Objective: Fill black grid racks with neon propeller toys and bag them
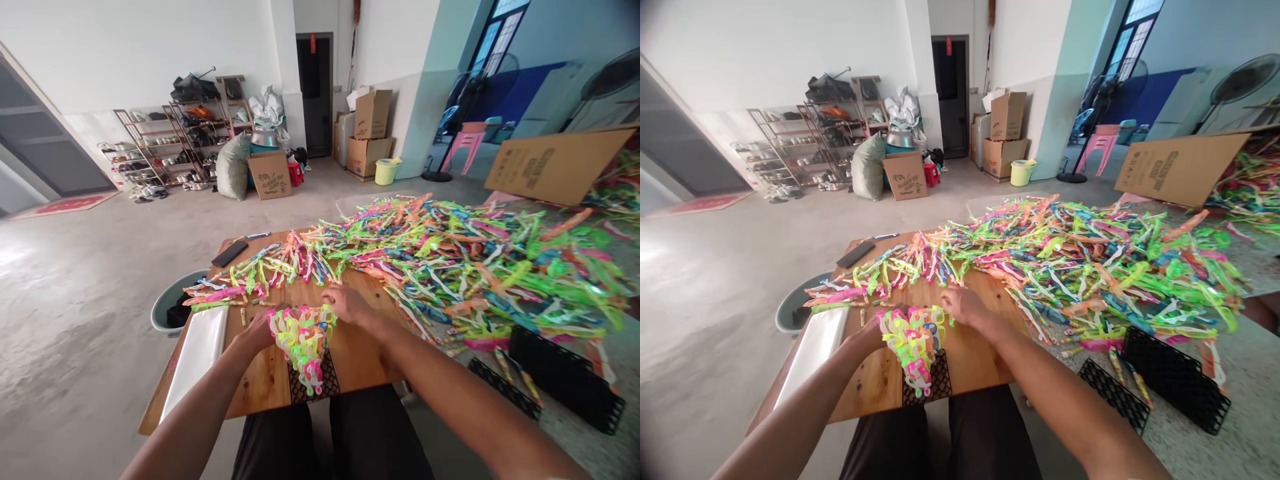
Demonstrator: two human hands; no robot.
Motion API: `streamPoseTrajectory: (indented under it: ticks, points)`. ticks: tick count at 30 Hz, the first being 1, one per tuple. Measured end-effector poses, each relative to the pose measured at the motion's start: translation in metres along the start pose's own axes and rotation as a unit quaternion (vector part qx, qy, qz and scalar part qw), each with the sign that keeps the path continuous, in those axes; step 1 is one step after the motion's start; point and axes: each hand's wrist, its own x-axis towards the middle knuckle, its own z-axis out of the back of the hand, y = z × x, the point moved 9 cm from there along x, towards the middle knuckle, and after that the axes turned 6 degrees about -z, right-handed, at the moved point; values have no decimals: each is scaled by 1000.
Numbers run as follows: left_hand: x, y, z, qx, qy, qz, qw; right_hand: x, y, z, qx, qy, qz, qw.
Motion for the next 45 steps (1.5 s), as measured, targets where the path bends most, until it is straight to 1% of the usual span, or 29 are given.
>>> streamPoseTrajectory:
  ticks: [2,3,4,5,7,9,10,12,14,16,18,20,22,23,24,26,27,29,31,33,35,37,39,41,43,45]
  points:
    - [-23,15,-1,15,11,53,998,9,-35,13,26,-40,-77,996]
    - [-35,22,0,14,8,82,997,13,-49,17,22,-48,-98,994]
    - [-47,28,1,4,-2,106,994,16,-59,18,12,-40,-101,994]
    - [-59,33,2,-15,-16,125,992,20,-65,16,-3,-18,-89,996]
    - [-81,41,3,-74,-47,165,982,22,-67,7,-41,36,-53,997]
    - [-103,47,0,-158,-76,210,962,20,-65,0,-78,64,-40,994]
    - [-114,48,-3,-209,-85,235,945,18,-64,-1,-94,63,-44,993]
    - [-133,45,-13,-325,-90,277,900,11,-62,2,-115,48,-56,991]
    - [-152,37,-23,-430,-84,313,842,2,-63,6,-117,33,-73,990]
    - [-169,26,-32,-514,-78,334,786,-11,-70,11,-96,19,-108,989]
    - [-183,16,-39,-579,-80,336,738,-28,-84,16,-47,-2,-177,983]
    - [-193,6,-44,-627,-91,330,700,-52,-98,15,29,-3,-262,965]
    - [-200,0,-49,-650,-103,326,679,-77,-100,6,138,14,-316,938]
    - [-201,-4,-51,-655,-104,325,675,-89,-95,1,205,22,-325,923]
    - [-202,-8,-53,-657,-103,321,675,-99,-87,-4,276,23,-322,905]
    - [-199,-15,-54,-654,-98,307,685,-116,-66,-11,398,10,-301,867]
    - [-197,-18,-53,-646,-97,298,696,-123,-56,-14,437,5,-290,851]
    - [-191,-19,-51,-606,-109,287,734,-134,-36,-19,481,4,-271,834]
    - [-187,-16,-48,-540,-133,286,780,-140,-16,-25,496,22,-261,828]
    - [-182,-15,-47,-475,-152,285,819,-142,2,-30,503,49,-259,823]
    - [-176,-17,-49,-420,-157,284,848,-142,16,-33,494,69,-262,826]
    - [-170,-20,-51,-366,-154,286,872,-139,26,-35,474,81,-265,836]
    - [-163,-24,-54,-319,-151,285,891,-136,33,-39,463,94,-270,839]
    - [-154,-27,-56,-288,-155,280,903,-134,38,-46,468,112,-277,832]
    - [-146,-29,-59,-276,-162,276,906,-133,40,-52,472,127,-282,825]
    - [-139,-29,-64,-284,-161,280,903,-133,40,-55,461,136,-287,829]
